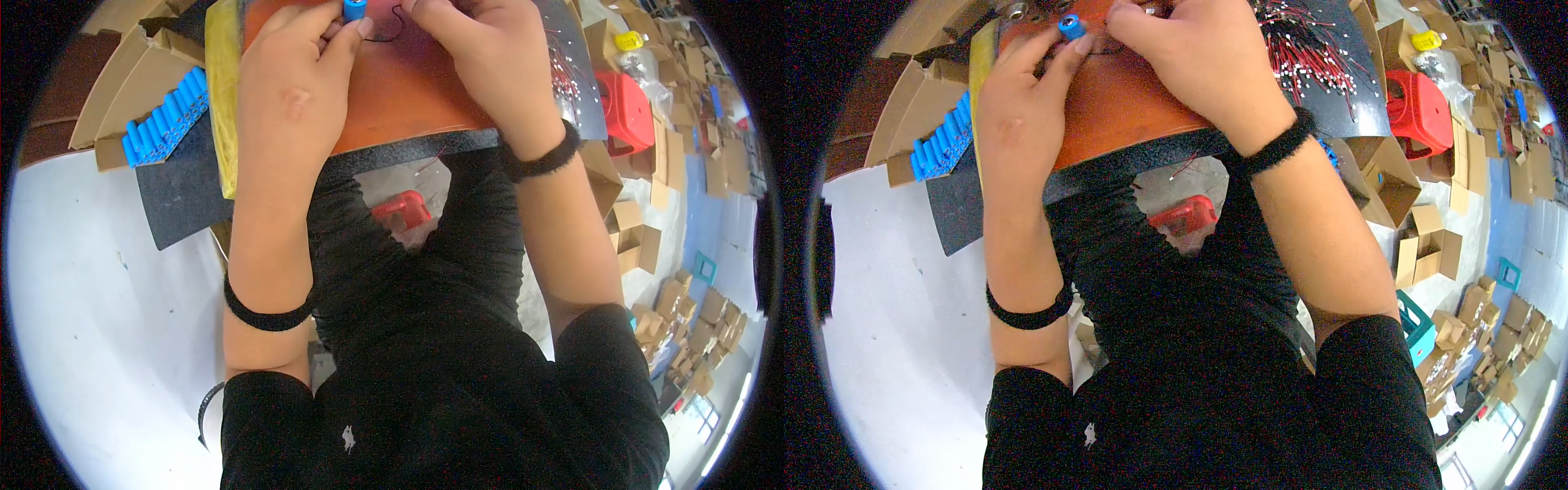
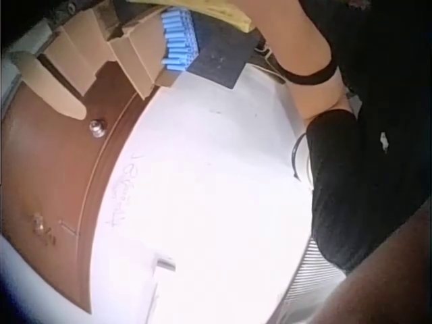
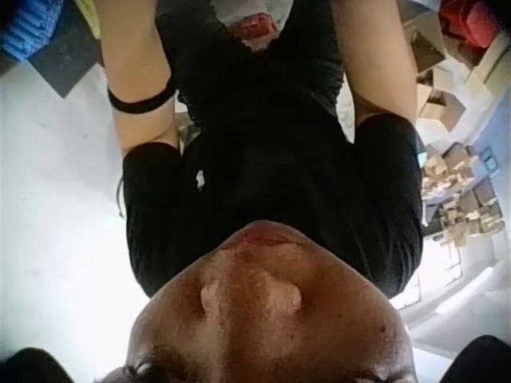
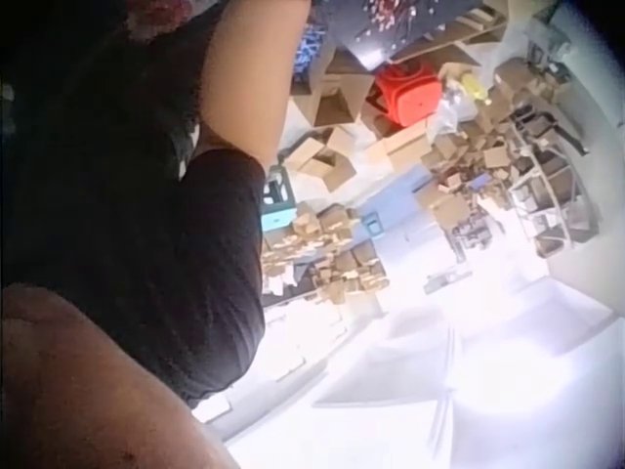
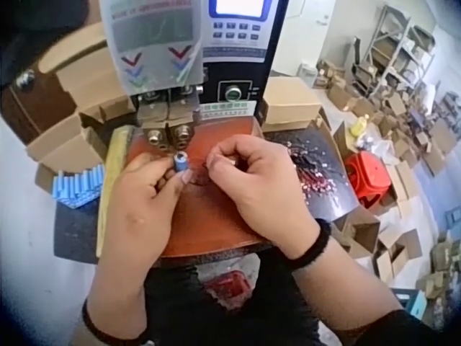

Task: Spot welding individual battery cells into a pack using a specialized welding machine.

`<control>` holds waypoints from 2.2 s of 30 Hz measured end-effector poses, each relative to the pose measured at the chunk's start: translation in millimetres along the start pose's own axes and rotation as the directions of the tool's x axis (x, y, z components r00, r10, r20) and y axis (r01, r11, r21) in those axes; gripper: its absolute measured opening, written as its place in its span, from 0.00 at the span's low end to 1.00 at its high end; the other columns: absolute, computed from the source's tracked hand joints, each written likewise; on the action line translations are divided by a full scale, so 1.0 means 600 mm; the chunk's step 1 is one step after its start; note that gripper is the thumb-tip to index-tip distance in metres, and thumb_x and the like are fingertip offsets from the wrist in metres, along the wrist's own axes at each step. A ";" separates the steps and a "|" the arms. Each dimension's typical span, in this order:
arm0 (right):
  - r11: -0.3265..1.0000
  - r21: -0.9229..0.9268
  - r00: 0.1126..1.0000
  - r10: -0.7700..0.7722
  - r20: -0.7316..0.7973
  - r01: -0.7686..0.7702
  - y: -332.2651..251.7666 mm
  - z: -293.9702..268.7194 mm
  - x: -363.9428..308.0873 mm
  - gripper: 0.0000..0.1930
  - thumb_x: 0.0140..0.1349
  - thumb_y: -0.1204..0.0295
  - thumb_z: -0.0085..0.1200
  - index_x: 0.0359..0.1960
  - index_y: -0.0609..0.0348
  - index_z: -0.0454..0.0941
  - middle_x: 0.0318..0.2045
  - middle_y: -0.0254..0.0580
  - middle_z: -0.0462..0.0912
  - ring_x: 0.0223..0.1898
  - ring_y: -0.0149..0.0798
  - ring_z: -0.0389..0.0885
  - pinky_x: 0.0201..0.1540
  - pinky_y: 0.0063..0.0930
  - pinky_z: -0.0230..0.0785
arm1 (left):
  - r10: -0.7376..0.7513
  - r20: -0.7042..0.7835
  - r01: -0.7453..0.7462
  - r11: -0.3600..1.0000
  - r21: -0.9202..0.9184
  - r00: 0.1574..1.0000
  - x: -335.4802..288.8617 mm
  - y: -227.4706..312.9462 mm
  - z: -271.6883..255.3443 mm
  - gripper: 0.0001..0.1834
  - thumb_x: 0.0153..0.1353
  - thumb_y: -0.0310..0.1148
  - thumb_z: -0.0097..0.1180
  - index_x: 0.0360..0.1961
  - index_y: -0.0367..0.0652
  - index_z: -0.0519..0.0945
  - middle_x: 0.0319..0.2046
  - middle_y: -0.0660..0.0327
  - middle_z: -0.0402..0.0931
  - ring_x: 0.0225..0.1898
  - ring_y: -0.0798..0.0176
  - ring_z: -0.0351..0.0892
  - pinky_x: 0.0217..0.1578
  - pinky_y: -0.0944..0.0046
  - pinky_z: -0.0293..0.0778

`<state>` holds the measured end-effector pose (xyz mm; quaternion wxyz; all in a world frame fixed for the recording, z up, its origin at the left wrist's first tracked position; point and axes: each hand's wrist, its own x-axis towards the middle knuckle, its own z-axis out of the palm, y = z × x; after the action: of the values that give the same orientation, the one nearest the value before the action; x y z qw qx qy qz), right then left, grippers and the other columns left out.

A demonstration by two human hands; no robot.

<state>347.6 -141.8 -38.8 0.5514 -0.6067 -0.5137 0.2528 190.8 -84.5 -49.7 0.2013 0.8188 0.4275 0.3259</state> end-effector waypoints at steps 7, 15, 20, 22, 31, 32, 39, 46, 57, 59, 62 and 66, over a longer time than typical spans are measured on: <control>0.998 0.060 1.000 -0.007 -0.003 0.007 0.004 0.002 0.000 0.08 0.60 0.73 0.55 0.31 0.68 0.78 0.23 0.34 0.79 0.27 0.24 0.74 0.32 0.19 0.67 | -0.017 0.031 0.018 1.000 -0.021 0.999 0.001 -0.001 -0.003 0.17 0.62 0.42 0.58 0.45 0.42 0.81 0.32 0.49 0.78 0.34 0.54 0.77 0.39 0.63 0.70; 0.998 -0.028 0.998 -0.056 0.010 0.057 0.007 0.001 0.002 0.08 0.59 0.73 0.55 0.30 0.67 0.79 0.22 0.35 0.79 0.26 0.26 0.74 0.31 0.21 0.67 | -0.044 0.024 0.043 0.998 0.048 0.999 0.001 -0.002 -0.001 0.19 0.62 0.43 0.58 0.45 0.39 0.81 0.34 0.50 0.79 0.34 0.56 0.78 0.39 0.62 0.70; 0.998 0.053 0.999 -0.030 0.035 0.028 0.007 0.001 0.001 0.07 0.59 0.73 0.55 0.30 0.66 0.79 0.22 0.34 0.78 0.26 0.26 0.74 0.31 0.21 0.67 | -0.001 0.007 0.001 1.000 -0.012 1.000 -0.001 0.003 -0.003 0.21 0.61 0.43 0.59 0.46 0.37 0.81 0.39 0.50 0.80 0.40 0.54 0.79 0.44 0.64 0.71; 0.997 0.079 0.999 -0.019 0.036 0.016 0.005 -0.001 0.000 0.06 0.60 0.74 0.54 0.30 0.66 0.77 0.23 0.33 0.78 0.26 0.25 0.73 0.32 0.19 0.66 | 0.016 0.038 -0.017 1.000 0.022 0.999 0.003 0.004 -0.008 0.21 0.60 0.44 0.59 0.46 0.37 0.81 0.39 0.51 0.79 0.40 0.55 0.79 0.44 0.65 0.71; 0.994 -0.001 0.994 -0.107 0.000 0.107 -0.015 -0.089 -0.066 0.05 0.58 0.74 0.57 0.33 0.63 0.78 0.26 0.28 0.78 0.30 0.21 0.72 0.34 0.18 0.66 | 0.134 -0.021 -0.135 0.961 -0.242 0.991 -0.036 0.011 -0.036 0.11 0.56 0.27 0.63 0.41 0.36 0.82 0.34 0.58 0.78 0.35 0.65 0.77 0.40 0.68 0.73; 1.000 -0.007 0.999 -0.015 -0.029 0.015 -0.023 -0.128 -0.091 0.05 0.59 0.75 0.56 0.35 0.62 0.79 0.28 0.28 0.78 0.32 0.22 0.73 0.36 0.17 0.67 | 0.075 -0.049 -0.086 0.960 -0.265 0.996 -0.055 0.002 -0.050 0.09 0.58 0.26 0.61 0.41 0.35 0.83 0.35 0.57 0.79 0.35 0.65 0.78 0.41 0.68 0.74; 0.626 -0.620 0.869 0.216 -0.445 -0.473 0.114 -0.575 -0.236 0.16 0.67 0.64 0.49 0.44 0.67 0.78 0.40 0.44 0.81 0.45 0.36 0.77 0.51 0.30 0.67 | -0.009 -0.227 -0.003 0.999 -0.051 0.974 -0.103 -0.154 -0.183 0.08 0.64 0.27 0.56 0.38 0.33 0.83 0.32 0.58 0.80 0.34 0.66 0.77 0.39 0.68 0.72; 0.589 -0.641 0.841 0.131 -0.524 -0.492 0.255 -0.650 -0.286 0.26 0.65 0.60 0.54 0.60 0.61 0.68 0.52 0.52 0.77 0.53 0.44 0.77 0.55 0.37 0.68 | -0.173 -0.035 0.173 0.904 0.390 0.984 -0.050 -0.235 -0.202 0.14 0.61 0.36 0.59 0.45 0.40 0.82 0.38 0.51 0.80 0.41 0.53 0.80 0.44 0.59 0.73; 0.747 -0.622 0.941 0.016 -0.338 -0.236 0.156 -0.325 -0.200 0.13 0.60 0.75 0.55 0.48 0.60 0.77 0.45 0.38 0.80 0.47 0.32 0.77 0.51 0.26 0.68 | -0.180 0.190 -0.005 0.715 0.699 0.965 0.023 -0.306 -0.174 0.19 0.57 0.38 0.60 0.49 0.46 0.79 0.44 0.47 0.79 0.48 0.43 0.77 0.49 0.49 0.71; 0.616 -0.786 0.974 -0.202 -0.105 0.043 0.147 -0.283 -0.184 0.12 0.59 0.73 0.57 0.46 0.56 0.78 0.43 0.43 0.79 0.49 0.43 0.76 0.53 0.34 0.68 | -0.138 0.199 -0.027 0.753 0.657 0.970 0.028 -0.289 -0.174 0.18 0.56 0.33 0.58 0.49 0.45 0.79 0.44 0.46 0.79 0.49 0.42 0.76 0.49 0.49 0.71; 0.533 -0.845 0.997 -0.074 0.007 0.046 0.143 -0.219 -0.152 0.13 0.58 0.66 0.58 0.42 0.58 0.79 0.43 0.50 0.78 0.48 0.54 0.76 0.51 0.45 0.69 | -0.135 0.235 -0.068 0.720 0.690 0.963 0.044 -0.319 -0.167 0.23 0.57 0.29 0.56 0.56 0.40 0.74 0.49 0.45 0.76 0.52 0.42 0.75 0.53 0.50 0.69; 0.433 -0.895 0.985 -0.168 0.037 0.108 0.193 -0.161 -0.082 0.11 0.52 0.62 0.58 0.31 0.56 0.81 0.32 0.44 0.80 0.39 0.48 0.80 0.43 0.43 0.72 | -0.016 0.226 -0.122 0.803 0.583 0.974 0.053 -0.394 -0.204 0.28 0.59 0.27 0.53 0.62 0.35 0.67 0.57 0.45 0.72 0.57 0.46 0.73 0.56 0.52 0.68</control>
<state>454.9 -210.2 -133.9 0.1825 -0.7688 -0.6013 -0.1189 -16.8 79.0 -95.7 -0.0279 0.8831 0.4598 0.0890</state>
